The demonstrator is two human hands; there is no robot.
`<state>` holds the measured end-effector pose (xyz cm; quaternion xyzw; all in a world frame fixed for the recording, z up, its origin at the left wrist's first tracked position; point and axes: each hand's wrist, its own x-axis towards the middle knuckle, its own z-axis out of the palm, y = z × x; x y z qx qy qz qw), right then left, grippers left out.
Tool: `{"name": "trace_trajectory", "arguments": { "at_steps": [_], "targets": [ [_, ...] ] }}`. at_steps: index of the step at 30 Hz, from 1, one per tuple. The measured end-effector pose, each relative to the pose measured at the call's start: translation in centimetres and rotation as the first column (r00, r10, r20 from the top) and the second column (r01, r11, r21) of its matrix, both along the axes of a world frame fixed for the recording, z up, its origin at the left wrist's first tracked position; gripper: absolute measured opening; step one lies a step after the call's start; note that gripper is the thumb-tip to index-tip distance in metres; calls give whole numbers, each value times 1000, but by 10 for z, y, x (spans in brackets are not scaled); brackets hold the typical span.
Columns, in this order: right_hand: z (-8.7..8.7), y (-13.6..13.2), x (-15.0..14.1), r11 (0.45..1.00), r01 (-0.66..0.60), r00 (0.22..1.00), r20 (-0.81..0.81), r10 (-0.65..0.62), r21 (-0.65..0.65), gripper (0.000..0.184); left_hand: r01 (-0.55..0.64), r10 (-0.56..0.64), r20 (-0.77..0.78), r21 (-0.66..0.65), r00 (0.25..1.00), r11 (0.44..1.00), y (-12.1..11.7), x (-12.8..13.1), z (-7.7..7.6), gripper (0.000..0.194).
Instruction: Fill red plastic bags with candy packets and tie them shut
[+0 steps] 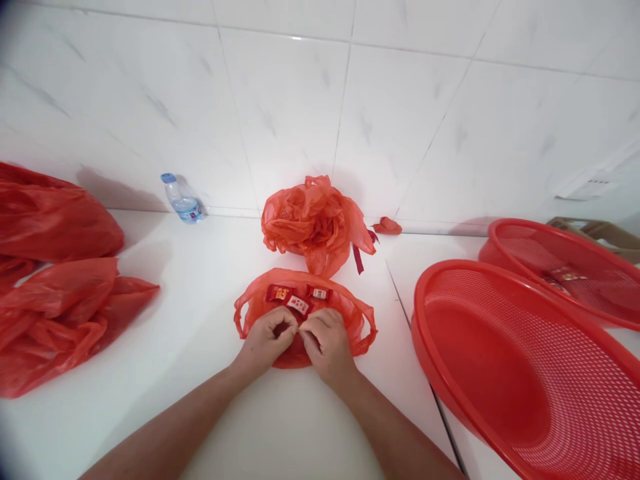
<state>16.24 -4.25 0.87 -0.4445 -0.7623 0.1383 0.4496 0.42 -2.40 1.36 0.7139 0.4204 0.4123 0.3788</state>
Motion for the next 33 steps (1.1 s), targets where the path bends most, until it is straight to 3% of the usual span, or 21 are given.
{"name": "trace_trajectory", "arguments": {
  "at_steps": [9, 17, 23, 28, 33],
  "targets": [
    [-1, -2, -1, 999, 46, 997, -58, -47, -8, 10, 21, -12, -52, 166, 999, 986, -3, -2, -1, 13],
    [0, -2, 5, 992, 126, 990, -61, -125, 8, 9, -89, 101, -32, 280, 994, 956, -5, -5, -3, 12],
    [-3, -2, 5, 989, 149, 984, -99, -150, -12, 7, -93, 112, -50, 289, 992, 953, -2, -5, -3, 8],
    [-2, -2, 5, 992, 121, 988, -92, -123, -24, 9, -47, 71, -75, 284, 995, 958, 0, -3, -8, 32],
    [0, -3, 4, 994, 104, 993, -54, -105, -18, 8, 18, 13, -106, 288, 994, 957, -4, -1, -9, 15]
  ]
}}
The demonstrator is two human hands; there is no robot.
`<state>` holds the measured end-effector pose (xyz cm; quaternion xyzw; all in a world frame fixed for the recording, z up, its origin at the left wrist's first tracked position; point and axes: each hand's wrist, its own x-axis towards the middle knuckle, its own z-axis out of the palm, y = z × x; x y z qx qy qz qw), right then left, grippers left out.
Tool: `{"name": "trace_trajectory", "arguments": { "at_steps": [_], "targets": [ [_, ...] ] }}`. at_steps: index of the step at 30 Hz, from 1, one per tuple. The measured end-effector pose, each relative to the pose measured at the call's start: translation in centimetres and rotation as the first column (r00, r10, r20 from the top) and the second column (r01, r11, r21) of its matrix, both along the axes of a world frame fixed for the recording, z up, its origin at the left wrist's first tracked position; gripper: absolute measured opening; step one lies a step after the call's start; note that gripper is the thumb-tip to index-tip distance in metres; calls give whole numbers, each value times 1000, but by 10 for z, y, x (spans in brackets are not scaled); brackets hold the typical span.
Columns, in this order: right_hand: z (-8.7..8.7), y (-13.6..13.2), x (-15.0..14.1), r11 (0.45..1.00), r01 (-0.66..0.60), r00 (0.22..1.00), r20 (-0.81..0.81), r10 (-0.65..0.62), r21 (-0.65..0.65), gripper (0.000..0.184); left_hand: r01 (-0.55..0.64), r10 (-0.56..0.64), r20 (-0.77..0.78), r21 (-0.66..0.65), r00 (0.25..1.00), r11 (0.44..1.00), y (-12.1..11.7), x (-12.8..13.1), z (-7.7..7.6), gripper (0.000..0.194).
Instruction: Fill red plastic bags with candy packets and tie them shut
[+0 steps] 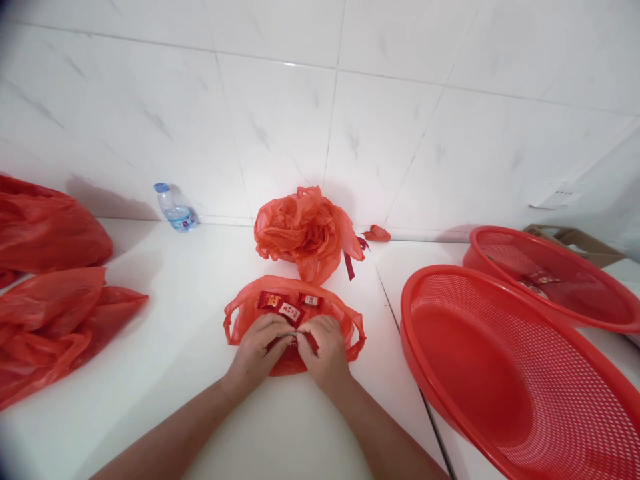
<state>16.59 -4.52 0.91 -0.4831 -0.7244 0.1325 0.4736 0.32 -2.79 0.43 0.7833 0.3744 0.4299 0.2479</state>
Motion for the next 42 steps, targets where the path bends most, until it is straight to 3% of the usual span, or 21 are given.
{"name": "trace_trajectory", "arguments": {
  "at_steps": [13, 24, 32, 39, 42],
  "targets": [
    [0, -4, -3, 993, -86, 996, -33, 83, -84, 13, 41, -9, -125, 254, 992, 966, 0, 0, 2, 20],
    [-7, 1, 4, 996, -29, 995, -95, 21, -81, 12, -75, 74, -28, -27, 997, 997, 2, -1, -1, 7],
    [-6, 3, 1, 998, -16, 999, -47, 13, -68, 14, -3, 4, 26, -19, 1000, 1000, 5, 3, -5, 19],
    [-3, 4, 4, 982, -33, 990, -139, 7, -188, 6, 0, 1, 22, -46, 1000, 999, 13, 11, 1, 16],
    [-2, 5, 4, 972, -44, 989, -151, 9, -230, 11, 8, -8, 6, -20, 1000, 1000, 15, 11, -1, 16]
  ]
}}
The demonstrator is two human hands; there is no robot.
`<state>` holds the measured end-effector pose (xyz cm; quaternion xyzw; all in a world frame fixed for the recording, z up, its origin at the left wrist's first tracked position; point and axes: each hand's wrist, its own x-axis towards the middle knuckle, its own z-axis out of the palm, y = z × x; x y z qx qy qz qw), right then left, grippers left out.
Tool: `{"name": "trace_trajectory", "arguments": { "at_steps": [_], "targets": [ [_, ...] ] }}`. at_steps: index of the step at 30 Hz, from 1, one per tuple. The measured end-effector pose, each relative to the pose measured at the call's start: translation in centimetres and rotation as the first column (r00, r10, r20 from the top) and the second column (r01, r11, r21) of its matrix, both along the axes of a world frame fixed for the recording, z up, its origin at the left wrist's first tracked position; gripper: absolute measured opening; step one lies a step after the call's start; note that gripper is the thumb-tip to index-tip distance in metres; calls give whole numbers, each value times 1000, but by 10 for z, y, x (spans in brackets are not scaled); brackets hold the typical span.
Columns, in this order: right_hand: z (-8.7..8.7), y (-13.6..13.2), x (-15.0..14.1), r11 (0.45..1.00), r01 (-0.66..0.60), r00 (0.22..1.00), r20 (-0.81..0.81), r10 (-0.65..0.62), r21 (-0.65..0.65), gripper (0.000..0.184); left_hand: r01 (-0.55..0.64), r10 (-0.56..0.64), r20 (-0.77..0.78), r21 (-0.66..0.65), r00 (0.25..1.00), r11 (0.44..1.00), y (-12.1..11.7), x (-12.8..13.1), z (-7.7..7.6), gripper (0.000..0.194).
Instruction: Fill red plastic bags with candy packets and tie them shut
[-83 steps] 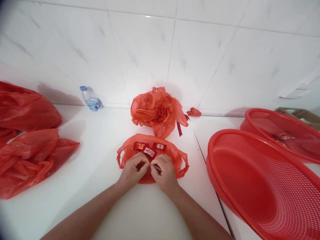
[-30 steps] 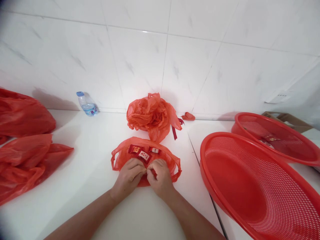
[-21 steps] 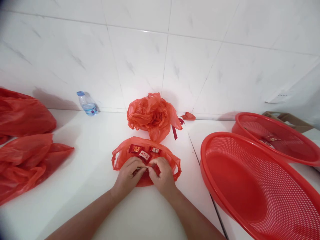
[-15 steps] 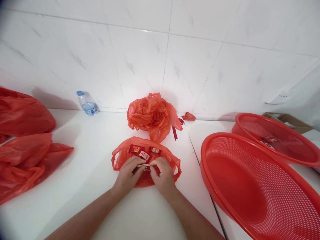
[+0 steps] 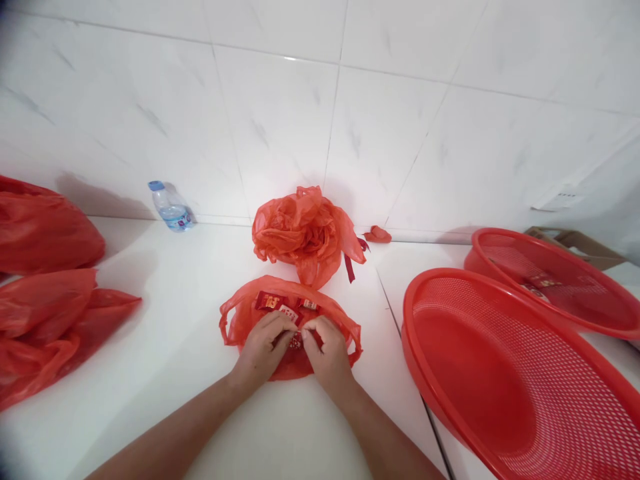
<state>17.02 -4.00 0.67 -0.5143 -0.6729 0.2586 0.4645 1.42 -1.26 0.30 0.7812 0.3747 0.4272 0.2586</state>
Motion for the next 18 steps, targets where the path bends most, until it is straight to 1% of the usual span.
{"name": "trace_trajectory", "arguments": {
  "at_steps": [4, 7, 12, 14, 18],
  "targets": [
    [-1, 0, -1, 1000, -3, 1000, 6, 3, -1, 9, 29, -25, -34, 133, 999, 991, 0, -3, -4, 16],
    [-3, -1, -2, 999, -26, 1000, 4, 26, 23, 4, 23, -13, -56, 176, 998, 984, -1, -6, -4, 17],
    [-2, -2, -3, 999, -22, 1000, -11, 23, 30, 4, 9, 3, -62, 190, 998, 982, -3, -7, -5, 16],
    [-1, -2, -3, 1000, -14, 1000, -18, 14, 11, 4, 6, 4, -51, 175, 999, 984, -3, -6, -5, 14],
    [1, -3, -3, 1000, -2, 1000, -11, 2, -7, 11, -9, 13, -32, 131, 999, 991, -4, -7, -4, 13]
  ]
}}
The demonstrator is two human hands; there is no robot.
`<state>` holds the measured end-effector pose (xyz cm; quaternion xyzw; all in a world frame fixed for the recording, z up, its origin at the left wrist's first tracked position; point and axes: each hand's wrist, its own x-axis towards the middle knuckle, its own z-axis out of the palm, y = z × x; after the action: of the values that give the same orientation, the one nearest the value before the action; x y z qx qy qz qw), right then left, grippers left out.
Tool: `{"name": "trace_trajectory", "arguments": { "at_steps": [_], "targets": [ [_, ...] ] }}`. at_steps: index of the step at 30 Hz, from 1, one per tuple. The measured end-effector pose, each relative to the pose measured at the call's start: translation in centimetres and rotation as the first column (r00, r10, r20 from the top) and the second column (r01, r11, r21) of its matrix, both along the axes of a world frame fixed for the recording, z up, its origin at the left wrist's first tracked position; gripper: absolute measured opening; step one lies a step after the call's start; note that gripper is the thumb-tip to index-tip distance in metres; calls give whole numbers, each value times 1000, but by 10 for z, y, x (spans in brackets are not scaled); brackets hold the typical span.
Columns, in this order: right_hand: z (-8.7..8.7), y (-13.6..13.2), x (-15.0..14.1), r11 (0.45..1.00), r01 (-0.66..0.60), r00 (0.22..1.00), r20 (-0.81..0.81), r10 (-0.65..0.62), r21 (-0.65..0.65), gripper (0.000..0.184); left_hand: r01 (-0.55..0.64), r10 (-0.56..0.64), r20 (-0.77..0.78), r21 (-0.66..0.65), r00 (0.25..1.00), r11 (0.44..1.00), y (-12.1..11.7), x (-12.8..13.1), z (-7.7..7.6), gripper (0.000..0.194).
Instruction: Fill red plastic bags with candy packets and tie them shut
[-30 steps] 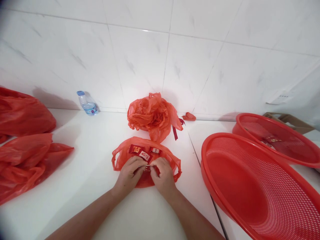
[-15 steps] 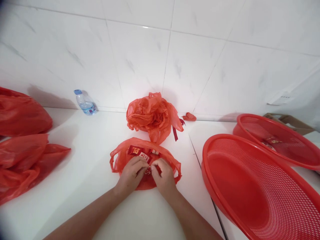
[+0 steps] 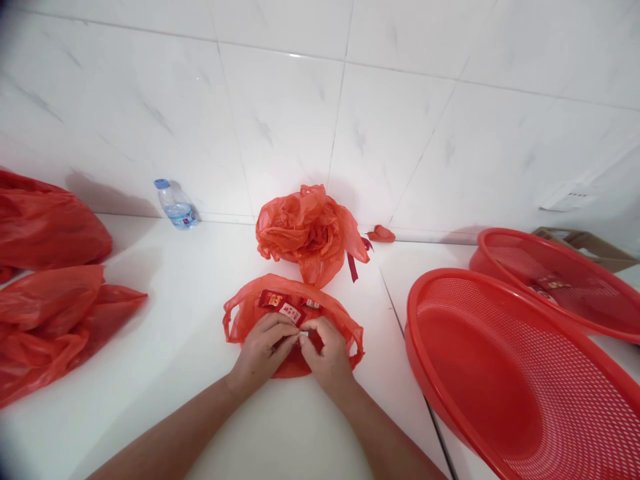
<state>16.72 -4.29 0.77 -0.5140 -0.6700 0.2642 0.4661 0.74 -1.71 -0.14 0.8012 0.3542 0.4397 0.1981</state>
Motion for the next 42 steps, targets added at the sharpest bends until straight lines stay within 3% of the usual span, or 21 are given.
{"name": "trace_trajectory", "arguments": {
  "at_steps": [36, 42],
  "targets": [
    [-6, 2, 4, 999, -38, 999, 5, 38, 6, 19, -42, 46, 47, -88, 998, 995, -1, 0, -4, 18],
    [-4, 0, 3, 999, -40, 999, -14, 40, -21, 13, -51, 54, 41, -91, 998, 995, -1, -1, -2, 16]
  ]
}}
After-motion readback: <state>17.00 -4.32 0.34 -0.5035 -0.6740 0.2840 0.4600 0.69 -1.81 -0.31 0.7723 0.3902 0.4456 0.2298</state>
